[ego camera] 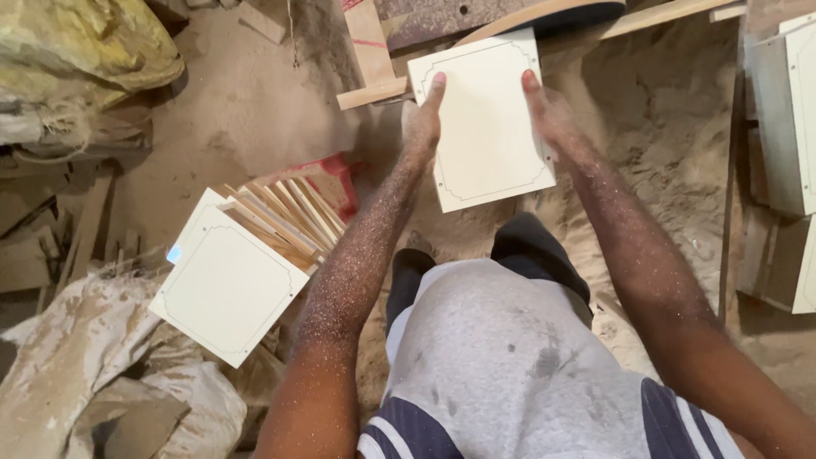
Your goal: The person repeatedly sands the edges of small rectangular wooden panels using a belt sander. They handle the panels one at a time, pressing the edges against the moving belt, then stack the finished pieces on a nearby surface.
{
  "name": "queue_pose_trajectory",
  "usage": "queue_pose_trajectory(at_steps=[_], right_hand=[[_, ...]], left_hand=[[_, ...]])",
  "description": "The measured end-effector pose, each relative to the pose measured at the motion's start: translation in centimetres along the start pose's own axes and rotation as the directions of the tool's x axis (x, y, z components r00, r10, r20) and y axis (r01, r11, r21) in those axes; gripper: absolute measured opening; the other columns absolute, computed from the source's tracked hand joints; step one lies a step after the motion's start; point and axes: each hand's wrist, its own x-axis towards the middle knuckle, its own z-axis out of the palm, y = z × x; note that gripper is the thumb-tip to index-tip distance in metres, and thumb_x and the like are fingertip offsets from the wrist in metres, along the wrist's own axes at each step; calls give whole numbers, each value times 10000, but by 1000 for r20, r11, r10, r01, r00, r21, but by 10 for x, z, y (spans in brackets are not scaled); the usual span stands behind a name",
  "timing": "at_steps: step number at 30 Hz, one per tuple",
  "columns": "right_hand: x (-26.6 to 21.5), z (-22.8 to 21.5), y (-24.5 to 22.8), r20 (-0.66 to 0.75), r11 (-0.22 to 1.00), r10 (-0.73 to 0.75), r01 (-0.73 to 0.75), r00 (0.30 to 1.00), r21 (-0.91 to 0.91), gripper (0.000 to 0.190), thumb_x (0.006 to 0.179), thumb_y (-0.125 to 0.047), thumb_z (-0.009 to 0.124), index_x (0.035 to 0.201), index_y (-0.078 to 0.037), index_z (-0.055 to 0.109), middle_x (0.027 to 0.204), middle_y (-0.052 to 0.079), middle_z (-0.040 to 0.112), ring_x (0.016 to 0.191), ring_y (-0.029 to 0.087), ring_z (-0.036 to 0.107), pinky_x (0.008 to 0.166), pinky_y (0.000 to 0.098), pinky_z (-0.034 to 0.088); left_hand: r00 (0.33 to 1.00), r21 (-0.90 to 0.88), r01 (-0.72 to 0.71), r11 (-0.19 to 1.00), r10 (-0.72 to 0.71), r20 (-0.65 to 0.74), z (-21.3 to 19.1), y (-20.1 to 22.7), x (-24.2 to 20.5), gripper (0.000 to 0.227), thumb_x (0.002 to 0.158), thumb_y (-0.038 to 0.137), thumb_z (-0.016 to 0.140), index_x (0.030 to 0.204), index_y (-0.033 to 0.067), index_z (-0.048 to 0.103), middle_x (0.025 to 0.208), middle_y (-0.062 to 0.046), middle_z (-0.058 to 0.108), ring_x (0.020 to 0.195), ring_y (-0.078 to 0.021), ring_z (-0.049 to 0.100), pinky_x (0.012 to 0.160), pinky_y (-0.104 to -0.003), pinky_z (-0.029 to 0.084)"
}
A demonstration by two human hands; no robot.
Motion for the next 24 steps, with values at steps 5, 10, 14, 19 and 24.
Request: queue_pose_trajectory(at_steps=[5, 10, 14, 19, 24], right_hand=[[-9, -20, 3, -77, 992, 104, -109, 992, -61, 1071, 854, -895, 239, 1445, -70, 583, 1411, 249, 594, 1359, 392, 525, 1125, 485, 407], [-2, -45, 17, -60, 995, -31, 37, 998, 97, 1074, 868, -891, 303, 1451, -21, 538, 1423, 246, 578, 1342, 381, 529, 1084, 473, 427], [9, -62, 36, -85, 995, -29, 37, 996, 93, 1095, 867, -900, 306, 1456, -4, 531, 1438, 243, 579, 1354, 374, 534, 1101, 472, 422], [24, -93, 63, -90, 998, -24, 29, 996, 48, 1135, 854, -913, 244, 1496, -12, 500, 1480, 267, 519, 1387, 411, 478, 1111, 510, 401], [37, -114, 85, -107, 1000, -19, 17, 994, -22, 1124, 866, -896, 180, 1508, -30, 495, 1472, 270, 531, 1394, 424, 469, 1124, 521, 384]], left_hand=[[998, -41, 18, 999, -15, 60, 26, -7, 8, 804, 887, 557, 689, 1233, -165, 615, 1111, -252, 733, 1015, -321, 728, 830, -447, 625], [997, -149, 0, 989, 12, 77, 64, -6, 2, 767, 848, 537, 705, 1201, -139, 622, 1107, -253, 739, 1004, -327, 738, 826, -448, 630], [998, -75, 17, 997, -13, 54, 89, 3, -2, 842, 834, 554, 689, 1298, -130, 530, 1180, -284, 709, 1076, -347, 715, 893, -481, 614], [985, 36, 164, 986, -166, 55, 124, 19, -14, 1141, 873, 644, 686, 1506, -158, 178, 1450, -360, 415, 1341, -394, 500, 1058, -576, 488], [984, 41, 165, 985, -167, 62, 149, 25, -22, 1131, 815, 684, 661, 1467, -152, 265, 1404, -364, 476, 1279, -402, 564, 1009, -565, 531]])
